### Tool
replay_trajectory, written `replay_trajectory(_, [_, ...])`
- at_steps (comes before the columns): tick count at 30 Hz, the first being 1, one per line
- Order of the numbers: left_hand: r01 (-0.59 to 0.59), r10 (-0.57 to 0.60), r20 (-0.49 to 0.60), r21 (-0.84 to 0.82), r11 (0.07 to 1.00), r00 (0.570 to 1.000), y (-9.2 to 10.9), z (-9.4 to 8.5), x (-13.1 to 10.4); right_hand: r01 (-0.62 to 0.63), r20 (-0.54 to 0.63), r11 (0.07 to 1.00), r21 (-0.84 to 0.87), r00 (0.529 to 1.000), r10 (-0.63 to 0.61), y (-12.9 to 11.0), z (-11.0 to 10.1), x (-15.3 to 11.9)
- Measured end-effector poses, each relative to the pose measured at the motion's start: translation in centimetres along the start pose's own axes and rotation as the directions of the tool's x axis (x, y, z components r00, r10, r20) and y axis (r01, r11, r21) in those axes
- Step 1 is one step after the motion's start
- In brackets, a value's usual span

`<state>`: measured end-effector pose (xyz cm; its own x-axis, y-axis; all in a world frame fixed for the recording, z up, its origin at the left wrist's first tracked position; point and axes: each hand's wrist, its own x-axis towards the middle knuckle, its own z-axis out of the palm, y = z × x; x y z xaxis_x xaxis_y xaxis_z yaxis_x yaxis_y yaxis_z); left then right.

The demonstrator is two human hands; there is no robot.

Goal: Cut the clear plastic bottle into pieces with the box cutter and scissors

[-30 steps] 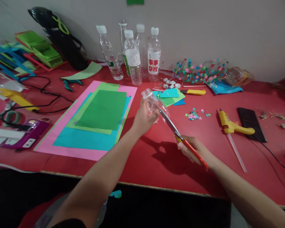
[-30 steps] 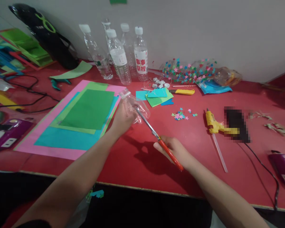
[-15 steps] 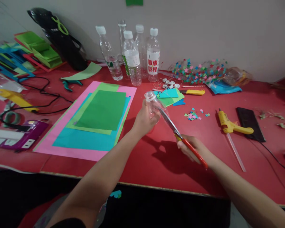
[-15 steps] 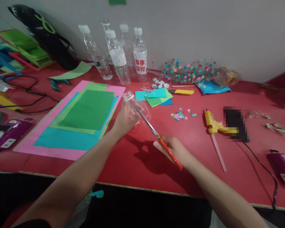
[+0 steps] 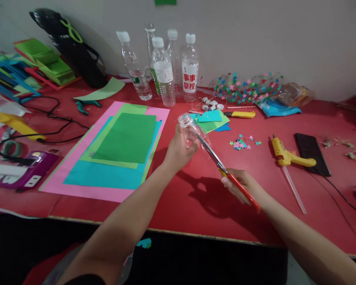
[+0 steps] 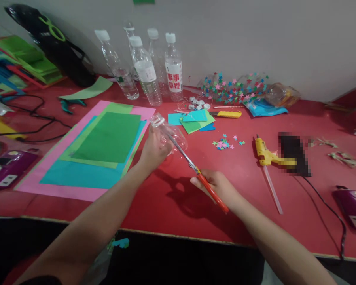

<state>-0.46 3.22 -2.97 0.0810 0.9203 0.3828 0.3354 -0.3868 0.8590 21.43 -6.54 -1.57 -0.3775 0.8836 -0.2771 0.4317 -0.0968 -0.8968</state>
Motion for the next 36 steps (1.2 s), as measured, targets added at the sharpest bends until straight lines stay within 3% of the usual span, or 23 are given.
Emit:
replay_trajectory(6, [0.017,-0.024,0.054,0.136,0.991,0.998,0.8,0.1,-0.4,0.004,0.003,1.0,0.031,1.0,-0.004,-0.3,0.0,-0.2])
replay_trajectory(14, [0.074,-0.08,0.083,0.079,0.994,0.993,1.4,0.2,-0.5,0.004,0.011,1.0,0.01,1.0,-0.004,0.2,0.0,-0.1])
replay_trajectory(36, [-0.016,0.011,0.05,0.106,0.994,0.999,0.6,0.4,-0.6,-0.046,-0.02,0.999,-0.01,0.999,0.046,-0.7,0.3,-0.1])
